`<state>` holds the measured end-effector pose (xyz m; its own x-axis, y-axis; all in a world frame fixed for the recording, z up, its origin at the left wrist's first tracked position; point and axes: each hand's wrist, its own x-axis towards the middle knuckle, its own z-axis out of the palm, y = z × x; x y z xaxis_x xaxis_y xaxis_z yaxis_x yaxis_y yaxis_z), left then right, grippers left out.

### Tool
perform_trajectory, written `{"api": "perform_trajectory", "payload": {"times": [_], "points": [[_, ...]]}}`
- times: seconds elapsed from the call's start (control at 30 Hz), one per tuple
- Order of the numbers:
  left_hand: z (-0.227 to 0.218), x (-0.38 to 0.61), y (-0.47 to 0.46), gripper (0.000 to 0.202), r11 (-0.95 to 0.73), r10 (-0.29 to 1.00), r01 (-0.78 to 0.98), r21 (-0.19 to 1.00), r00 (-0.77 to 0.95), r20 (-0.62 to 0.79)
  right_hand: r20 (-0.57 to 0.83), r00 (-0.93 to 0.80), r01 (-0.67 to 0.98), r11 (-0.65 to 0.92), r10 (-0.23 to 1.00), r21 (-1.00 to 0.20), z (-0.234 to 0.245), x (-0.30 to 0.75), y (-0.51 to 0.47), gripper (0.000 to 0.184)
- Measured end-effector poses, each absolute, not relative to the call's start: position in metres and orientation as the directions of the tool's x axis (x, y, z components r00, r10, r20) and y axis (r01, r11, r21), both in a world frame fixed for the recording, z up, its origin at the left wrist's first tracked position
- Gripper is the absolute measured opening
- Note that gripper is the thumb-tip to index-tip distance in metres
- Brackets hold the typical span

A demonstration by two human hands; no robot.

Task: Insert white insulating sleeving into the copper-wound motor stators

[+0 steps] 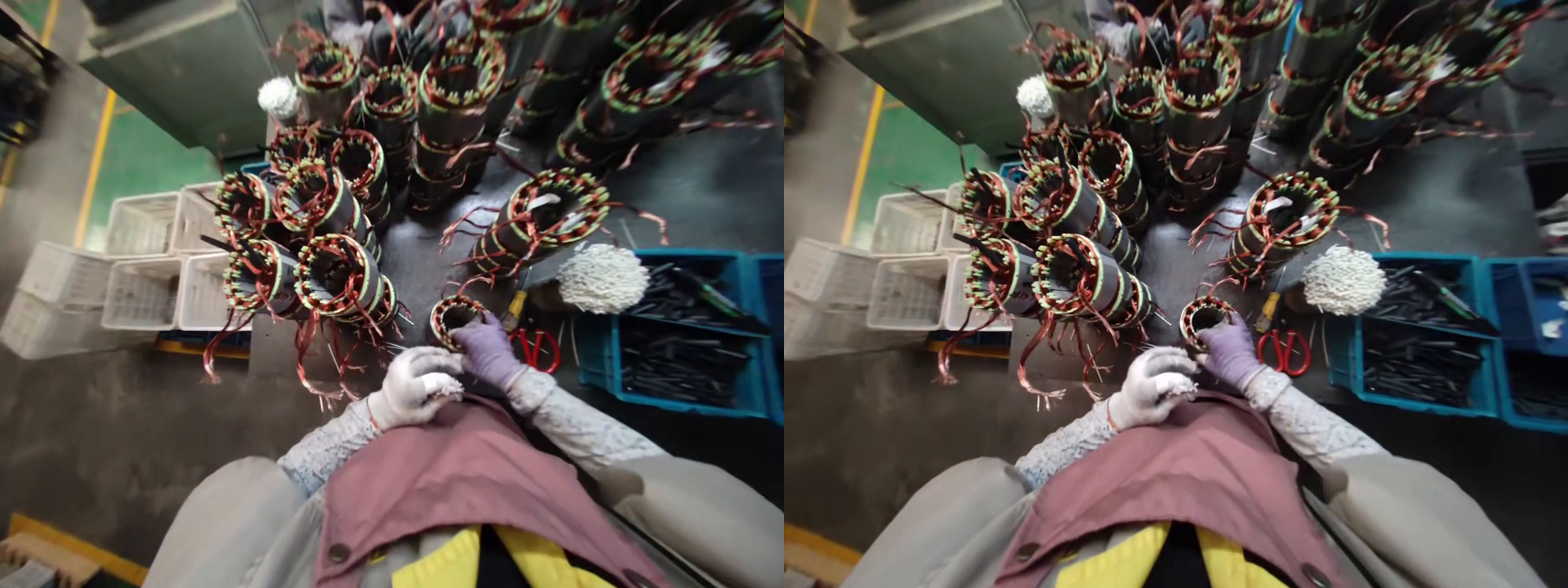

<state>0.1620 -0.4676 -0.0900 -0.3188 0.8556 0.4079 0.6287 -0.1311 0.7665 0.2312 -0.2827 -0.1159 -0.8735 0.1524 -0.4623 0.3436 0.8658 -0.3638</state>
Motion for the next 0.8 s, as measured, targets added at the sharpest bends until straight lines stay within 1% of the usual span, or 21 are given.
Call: {"api": "perform_trajectory", "payload": {"times": [0.07, 0.1, 0.13, 0.17, 0.23, 0.3, 0.33, 0.4, 0.5, 0.57, 0.6, 0.67, 0.73, 0.77, 0.8], "points": [[-0.089, 0.16, -0.475, 0.012, -0.181, 0.831, 0.666, 0.724, -0.29, 0.475, -0.481, -0.847, 0.471, 0.737, 0.224, -0.486, -0.108, 0.209, -0.271, 0.035], [-0.089, 0.16, -0.478, 0.012, -0.188, 0.834, 0.666, 0.722, -0.28, 0.476, -0.48, -0.84, 0.508, 0.682, 0.255, -0.527, -0.106, 0.195, -0.266, 0.038], [-0.091, 0.159, -0.48, 0.014, -0.184, 0.848, 0.654, 0.734, -0.273, 0.455, -0.469, -0.837, 0.525, 0.659, 0.283, -0.538, -0.105, 0.178, -0.262, 0.041], [-0.093, 0.159, -0.482, 0.016, -0.168, 0.869, 0.632, 0.756, -0.268, 0.416, -0.455, -0.835, 0.529, 0.677, 0.31, -0.512, -0.107, 0.159, -0.26, 0.043], [-0.099, 0.158, -0.486, 0.02, -0.123, 0.908, 0.587, 0.8, -0.258, 0.329, -0.438, -0.83, 0.512, 0.781, 0.344, -0.357, -0.116, 0.118, -0.261, 0.044], [-0.105, 0.155, -0.49, 0.024, -0.057, 0.933, 0.551, 0.832, -0.268, 0.241, -0.447, -0.822, 0.481, 0.851, 0.354, -0.21, -0.132, 0.078, -0.264, 0.044], [-0.108, 0.154, -0.493, 0.025, -0.015, 0.94, 0.535, 0.845, -0.28, 0.194, -0.452, -0.826, 0.451, 0.876, 0.338, -0.169, -0.141, 0.062, -0.266, 0.043], [-0.113, 0.151, -0.497, 0.025, 0.076, 0.945, 0.494, 0.866, -0.313, 0.096, -0.458, -0.846, 0.378, 0.914, 0.274, -0.15, -0.158, 0.037, -0.268, 0.037], [-0.118, 0.15, -0.499, 0.024, 0.199, 0.939, 0.432, 0.88, -0.342, -0.044, -0.46, -0.875, 0.252, 0.952, 0.148, -0.175, -0.173, 0.019, -0.267, 0.033], [-0.121, 0.15, -0.493, 0.021, 0.271, 0.926, 0.407, 0.872, -0.357, -0.121, -0.444, -0.891, 0.201, 0.96, 0.096, -0.195, -0.172, 0.02, -0.262, 0.036], [-0.123, 0.15, -0.487, 0.019, 0.308, 0.916, 0.401, 0.863, -0.369, -0.156, -0.411, -0.909, 0.176, 0.96, 0.073, -0.218, -0.169, 0.027, -0.259, 0.04], [-0.127, 0.149, -0.472, 0.014, 0.381, 0.888, 0.391, 0.838, -0.406, -0.215, -0.284, -0.957, 0.144, 0.938, 0.052, -0.315, -0.159, 0.057, -0.251, 0.047], [-0.131, 0.146, -0.452, 0.01, 0.457, 0.85, 0.361, 0.813, -0.448, -0.278, -0.105, -0.989, 0.145, 0.879, 0.108, -0.455, -0.151, 0.111, -0.245, 0.045], [-0.134, 0.144, -0.441, 0.009, 0.502, 0.819, 0.326, 0.801, -0.476, -0.32, -0.035, -0.982, 0.177, 0.844, 0.185, -0.506, -0.15, 0.144, -0.243, 0.042], [-0.137, 0.143, -0.43, 0.01, 0.549, 0.783, 0.278, 0.789, -0.5, -0.369, 0.022, -0.954, 0.242, 0.81, 0.299, -0.535, -0.151, 0.178, -0.243, 0.039]]}}
